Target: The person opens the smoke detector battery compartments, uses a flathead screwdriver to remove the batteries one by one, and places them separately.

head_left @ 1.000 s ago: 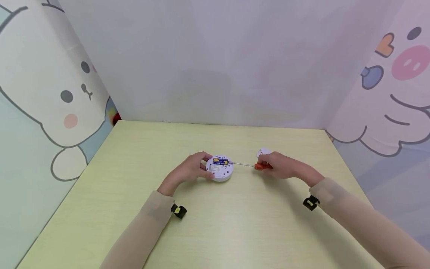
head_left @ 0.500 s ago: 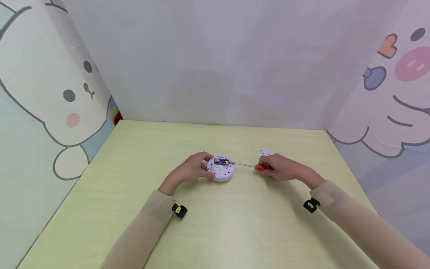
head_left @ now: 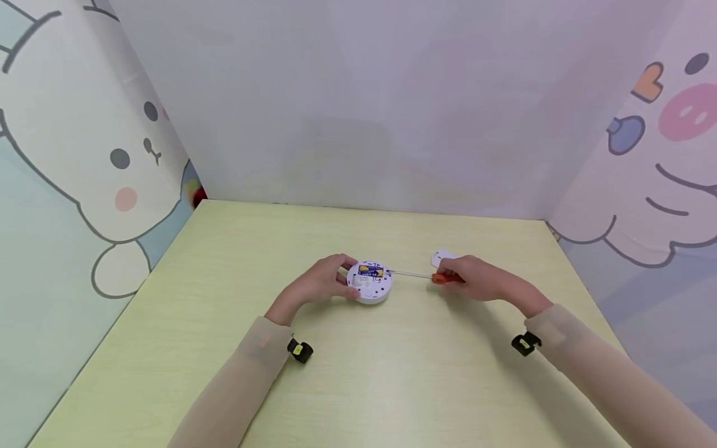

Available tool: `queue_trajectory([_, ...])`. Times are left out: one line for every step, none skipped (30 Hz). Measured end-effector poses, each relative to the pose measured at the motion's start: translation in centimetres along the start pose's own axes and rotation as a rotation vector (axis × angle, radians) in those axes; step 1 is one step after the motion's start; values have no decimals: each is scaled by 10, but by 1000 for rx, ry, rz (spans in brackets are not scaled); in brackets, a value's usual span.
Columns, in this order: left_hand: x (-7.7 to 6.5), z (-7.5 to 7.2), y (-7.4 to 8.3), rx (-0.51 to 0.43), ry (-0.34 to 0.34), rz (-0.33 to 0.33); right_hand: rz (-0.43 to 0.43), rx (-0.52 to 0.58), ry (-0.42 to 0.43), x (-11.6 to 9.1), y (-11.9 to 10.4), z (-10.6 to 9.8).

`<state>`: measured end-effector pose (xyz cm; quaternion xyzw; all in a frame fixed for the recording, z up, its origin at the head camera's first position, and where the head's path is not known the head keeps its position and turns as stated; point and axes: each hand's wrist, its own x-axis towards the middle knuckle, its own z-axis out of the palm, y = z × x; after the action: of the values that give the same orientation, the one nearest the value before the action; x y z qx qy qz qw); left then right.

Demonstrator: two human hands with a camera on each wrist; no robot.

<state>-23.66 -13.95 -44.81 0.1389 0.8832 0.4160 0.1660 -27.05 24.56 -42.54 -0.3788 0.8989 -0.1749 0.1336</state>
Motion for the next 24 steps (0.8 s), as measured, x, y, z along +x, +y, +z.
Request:
queue_trajectory([0, 0, 0, 4, 1, 2, 3, 2, 4, -1, 0, -1])
queue_trajectory([0, 0, 0, 9, 1, 5, 4, 1, 8, -2, 0, -2])
queue_trajectory([0, 0, 0, 14, 1, 8, 4, -1, 12, -2, 0, -3])
queue_trajectory([0, 0, 0, 17, 2, 13, 1, -4, 18, -2, -1, -5])
queue_trajectory([0, 0, -1, 20, 2, 18, -2, -7, 23, -3, -2, -7])
queue_trajectory([0, 0, -1, 22, 1, 23, -3, -15, 29, -3, -4, -10])
queue_trajectory([0, 0, -1, 21, 0, 28, 1, -26, 34, -3, -6, -13])
queue_trajectory([0, -1, -1, 21, -2, 33, 1, -43, 41, -3, -9, -17])
queue_trajectory([-1, -1, -2, 18, -2, 37, 3, -55, 49, -3, -13, -22])
queue_trajectory([-1, -1, -2, 17, -4, 39, 6, -65, 57, -3, -16, -26])
queue_trajectory([0, -1, -2, 19, -5, 41, 13, -75, 66, -3, -20, -31])
queue_trajectory([0, -1, -3, 20, -6, 44, 21, -83, 77, -2, -24, -36])
queue_trajectory([0, -1, -3, 21, -7, 46, 27, -90, 86, -2, -29, -40])
queue_trajectory([0, -1, -4, 23, -8, 48, 32, -93, 97, -1, -33, -44])
queue_trajectory([0, -1, -4, 23, -8, 51, 41, -93, 106, -1, -36, -47])
queue_trajectory([0, -1, -4, 25, -9, 54, 49, -94, 113, 0, -40, -50])
queue_trajectory([0, -1, -4, 25, -10, 56, 59, -90, 122, 1, -43, -53])
queue_trajectory([0, -2, -4, 23, -11, 56, 70, -84, 128, 1, -46, -55])
queue_trajectory([-1, -2, -4, 19, -12, 53, 80, -79, 136, 2, -49, -56])
queue_trajectory([-1, -2, -3, 17, -12, 52, 87, -71, 144, 2, -51, -58])
queue_trajectory([-1, -3, -3, 14, -12, 51, 95, -66, 152, 3, -54, -58])
queue_trajectory([-1, -3, -3, 11, -13, 49, 101, -62, 163, 3, -57, -59])
queue_trajectory([-1, -3, -3, 8, -13, 47, 106, -60, 175, 3, -59, -59])
queue_trajectory([-1, -4, -3, 5, -14, 47, 110, -63, 187, 3, -61, -58])
